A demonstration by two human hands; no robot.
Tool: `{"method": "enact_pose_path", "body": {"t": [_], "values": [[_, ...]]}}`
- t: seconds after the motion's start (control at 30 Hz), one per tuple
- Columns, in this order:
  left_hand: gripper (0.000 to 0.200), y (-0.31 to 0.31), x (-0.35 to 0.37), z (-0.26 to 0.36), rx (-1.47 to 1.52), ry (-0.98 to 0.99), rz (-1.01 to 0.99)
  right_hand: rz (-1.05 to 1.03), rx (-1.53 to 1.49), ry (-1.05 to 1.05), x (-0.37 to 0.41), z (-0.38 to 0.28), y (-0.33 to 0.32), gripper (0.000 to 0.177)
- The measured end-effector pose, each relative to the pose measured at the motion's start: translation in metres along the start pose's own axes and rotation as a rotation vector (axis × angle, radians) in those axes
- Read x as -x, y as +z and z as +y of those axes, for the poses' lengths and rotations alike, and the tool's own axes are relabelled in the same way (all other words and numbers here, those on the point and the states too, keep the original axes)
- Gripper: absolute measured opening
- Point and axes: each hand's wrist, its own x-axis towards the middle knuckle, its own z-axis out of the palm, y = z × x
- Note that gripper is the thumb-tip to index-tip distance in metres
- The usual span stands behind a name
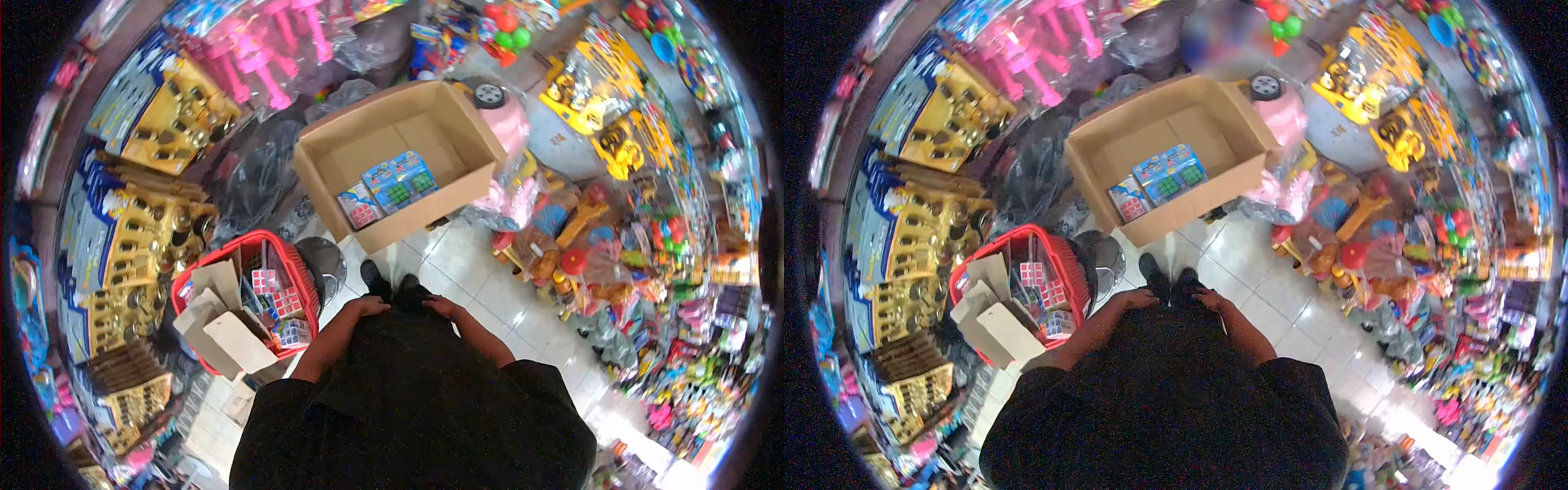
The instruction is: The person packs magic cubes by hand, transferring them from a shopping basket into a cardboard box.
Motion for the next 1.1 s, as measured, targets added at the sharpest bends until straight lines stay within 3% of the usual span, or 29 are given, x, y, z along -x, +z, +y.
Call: {"method": "enact_pose_path", "body": {"t": [0.13, 0.17, 0.27, 0.3, 0.4, 0.53, 0.63, 0.67, 0.7, 0.77, 0.83, 0.93, 1.03, 1.1], "values": [[0.062, 0.007, -0.043, -0.021, -0.196, 0.012, -0.171, 0.023, -0.208, 0.069, -0.002, 0.042, 0.037, 0.061], [0.062, 0.006, -0.041, -0.014, -0.227, 0.005, -0.175, 0.049, -0.169, -0.011, -0.011, 0.066, 0.049, 0.062], [0.063, 0.008, -0.02, 0.008, -0.308, -0.016, -0.147, 0.067, -0.295, -0.028, 0.044, 0.049, 0.068, 0.065], [0.062, 0.01, -0.016, 0.014, -0.331, -0.019, -0.112, 0.091, -0.159, 0.002, 0.03, 0.067, 0.08, 0.066], [0.062, 0.023, -0.001, 0.028, -0.418, 0.017, -0.114, 0.097, 0.015, -0.167, -0.014, 0.146, 0.129, 0.067], [0.063, 0.042, 0.025, 0.043, -0.484, -0.011, -0.208, 0.125, -0.064, -0.203, 0.02, 0.14, 0.176, 0.058], [0.065, 0.076, 0.036, 0.028, -0.567, 0.041, -0.165, 0.114, 0.354, -0.508, 0.008, 0.163, 0.218, 0.051], [0.065, 0.088, 0.04, 0.021, -0.584, 0.063, -0.15, 0.13, 0.354, -0.59, 0.009, 0.167, 0.23, 0.049], [0.068, 0.101, 0.044, 0.013, -0.589, 0.046, -0.154, 0.112, 0.289, -0.579, 0.01, 0.172, 0.246, 0.048], [0.068, 0.125, 0.053, -0.001, -0.605, 0.045, -0.155, 0.015, -0.182, -0.249, 0.031, 0.165, 0.274, 0.046], [0.066, 0.143, 0.072, -0.012, -0.608, 0.048, -0.142, -0.026, -0.413, -0.091, 0.058, 0.152, 0.296, 0.044], [0.065, 0.158, 0.104, -0.023, -0.514, 0.036, -0.108, 0.008, -0.343, -0.201, 0.024, 0.196, 0.349, 0.05], [0.06, 0.159, 0.123, -0.034, -0.351, 0.091, -0.025, -0.083, -0.656, -0.164, 0.066, 0.154, 0.354, 0.055], [0.058, 0.159, 0.14, -0.048, -0.249, 0.168, 0.086, -0.032, -0.697, -0.032, 0.088, 0.13, 0.358, 0.057]]}}
